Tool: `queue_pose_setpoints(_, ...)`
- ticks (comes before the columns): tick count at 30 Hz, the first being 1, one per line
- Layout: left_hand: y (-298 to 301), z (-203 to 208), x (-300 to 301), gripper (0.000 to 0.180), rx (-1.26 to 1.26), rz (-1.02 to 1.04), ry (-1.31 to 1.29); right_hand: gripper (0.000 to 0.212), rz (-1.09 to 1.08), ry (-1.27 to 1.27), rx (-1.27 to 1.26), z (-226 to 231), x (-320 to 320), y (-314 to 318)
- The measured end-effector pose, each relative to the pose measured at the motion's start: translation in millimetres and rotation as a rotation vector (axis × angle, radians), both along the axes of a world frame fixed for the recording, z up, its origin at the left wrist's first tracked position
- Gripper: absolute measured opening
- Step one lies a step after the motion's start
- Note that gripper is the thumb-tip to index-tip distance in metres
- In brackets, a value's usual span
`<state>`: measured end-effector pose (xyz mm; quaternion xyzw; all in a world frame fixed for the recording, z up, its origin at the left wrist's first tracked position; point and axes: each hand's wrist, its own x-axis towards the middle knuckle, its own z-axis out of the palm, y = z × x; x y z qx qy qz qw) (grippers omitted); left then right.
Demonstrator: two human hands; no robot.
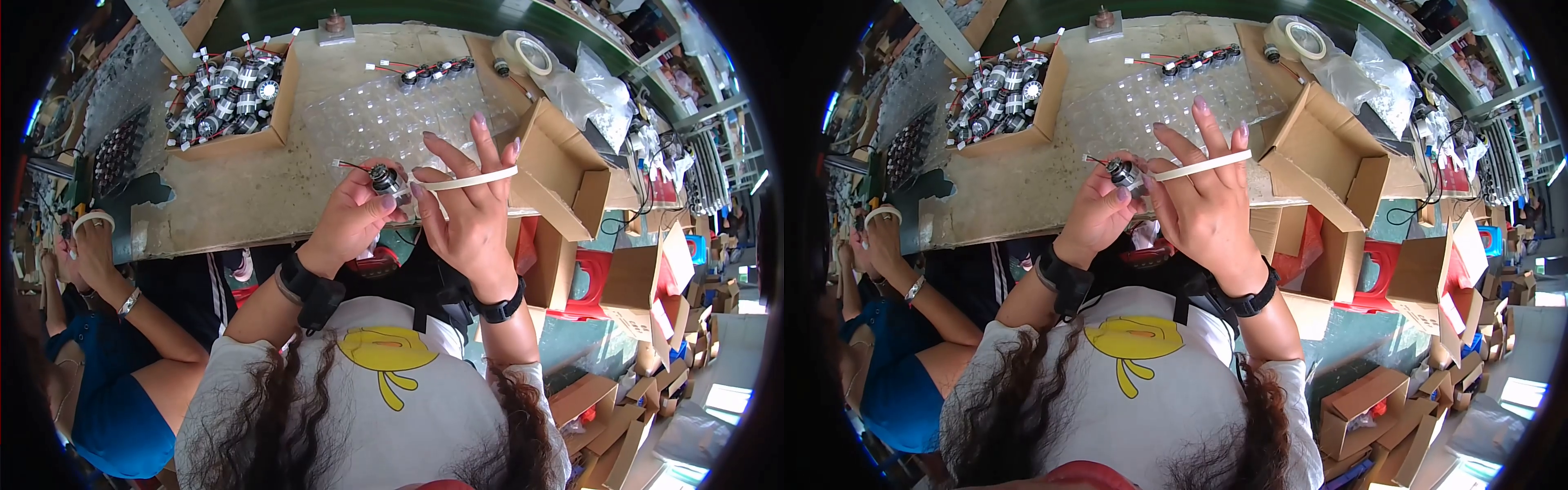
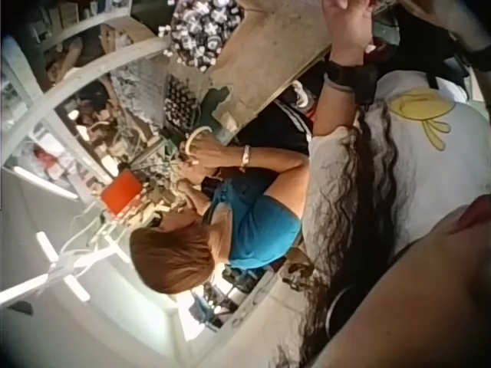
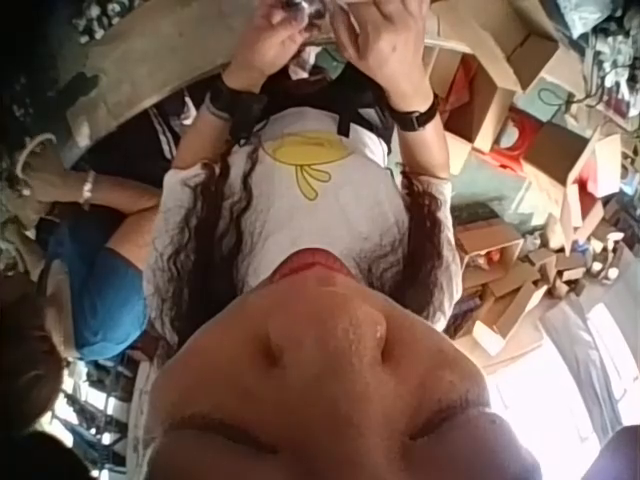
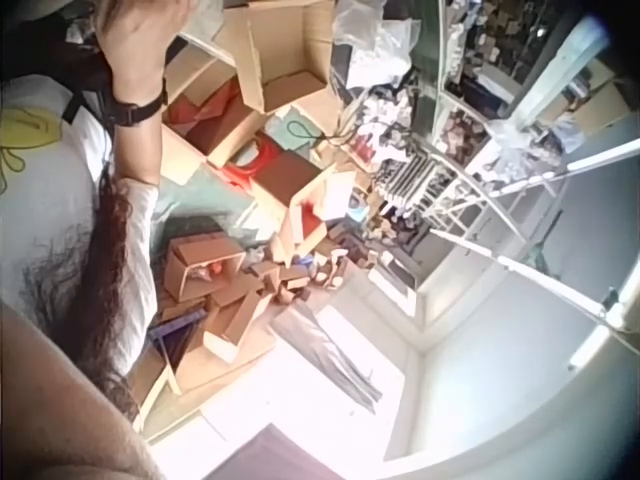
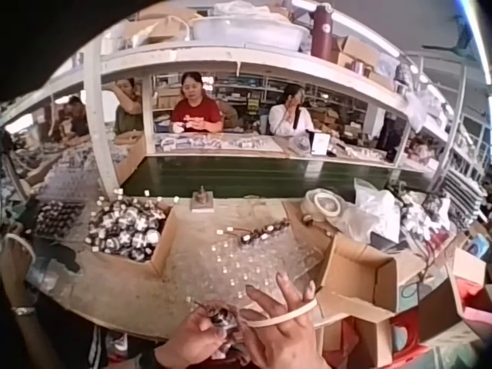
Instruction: Applying rubber bands to small cylindrical components and placing them into a tray.
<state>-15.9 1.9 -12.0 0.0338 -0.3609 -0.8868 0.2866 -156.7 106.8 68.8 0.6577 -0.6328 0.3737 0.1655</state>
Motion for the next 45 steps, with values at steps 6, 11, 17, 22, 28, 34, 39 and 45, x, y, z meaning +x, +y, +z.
queue_pose_setpoints(6, -1, 2, 0, 0.044, -0.168, 0.083, -0.099, 0.008, -0.094, 0.058, -0.004, 7, 11, 8)
queue_pose_setpoints(11, 1, 6, 2, 0.046, -0.163, 0.076, -0.072, 0.007, -0.111, 0.027, -0.008, 6, 8, 4)
queue_pose_setpoints(17, 6, 6, 0, 0.044, -0.125, 0.071, -0.06, 0.011, -0.052, -0.046, -0.01, -3, 6, -1)
queue_pose_setpoints(22, 5, 13, -1, 0.04, -0.116, 0.061, -0.11, 0.011, -0.056, 0.01, -0.009, -15, 8, -5)
queue_pose_setpoints(28, 2, 11, -1, 0.04, -0.156, 0.066, -0.148, 0.009, 0.04, -0.17, 0.028, -15, -5, -3)
queue_pose_setpoints(34, 0, 15, 6, 0.039, -0.216, 0.065, -0.248, 0.009, -0.06, 0.031, -0.012, -3, -11, 1)
queue_pose_setpoints(39, 0, 21, 5, 0.039, -0.248, 0.038, -0.249, 0.009, -0.069, 0.03, -0.001, -4, -11, -1)
queue_pose_setpoints(45, 2, 13, 4, 0.04, -0.245, 0.052, -0.196, 0.008, -0.053, 0.02, -0.009, -16, -7, -7)
